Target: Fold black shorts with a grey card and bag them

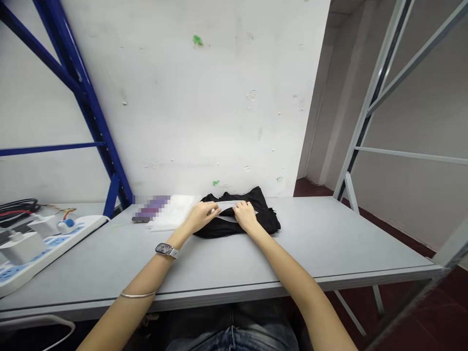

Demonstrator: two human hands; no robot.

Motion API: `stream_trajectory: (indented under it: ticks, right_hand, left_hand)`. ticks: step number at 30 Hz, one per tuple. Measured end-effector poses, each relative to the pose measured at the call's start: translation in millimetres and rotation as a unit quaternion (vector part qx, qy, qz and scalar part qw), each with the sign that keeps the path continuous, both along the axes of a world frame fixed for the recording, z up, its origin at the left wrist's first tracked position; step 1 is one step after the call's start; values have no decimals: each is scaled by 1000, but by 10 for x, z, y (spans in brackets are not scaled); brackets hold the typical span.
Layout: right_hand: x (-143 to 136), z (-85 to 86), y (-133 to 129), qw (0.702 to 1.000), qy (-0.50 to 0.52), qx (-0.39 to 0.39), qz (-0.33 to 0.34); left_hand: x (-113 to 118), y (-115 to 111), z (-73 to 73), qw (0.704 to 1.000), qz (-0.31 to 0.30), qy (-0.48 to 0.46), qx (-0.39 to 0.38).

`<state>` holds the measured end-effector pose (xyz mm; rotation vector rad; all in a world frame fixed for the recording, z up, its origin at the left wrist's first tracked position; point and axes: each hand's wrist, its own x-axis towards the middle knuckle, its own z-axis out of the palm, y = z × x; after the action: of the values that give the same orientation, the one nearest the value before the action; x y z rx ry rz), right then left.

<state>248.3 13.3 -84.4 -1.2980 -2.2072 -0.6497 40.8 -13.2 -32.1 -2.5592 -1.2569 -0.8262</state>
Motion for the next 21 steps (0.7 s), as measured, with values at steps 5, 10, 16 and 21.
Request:
stream_trajectory:
  ticks: [5,10,16,21]
  right_hand:
    - [221,-20,8,992,50,82,81]
    - [231,55,-86,967,71,164,182]
    - [116,53,-95,955,70,186,220]
    - [147,30,-52,961,191,88,178]
  left_hand:
    - [-184,163,-27,965,122,-211,-94]
    - [-303,205,-37,889,63,-297,-342]
    - [-299,172,-47,890,7,-266,-370]
    - [-493,308,-36,935,100,-251,-231]
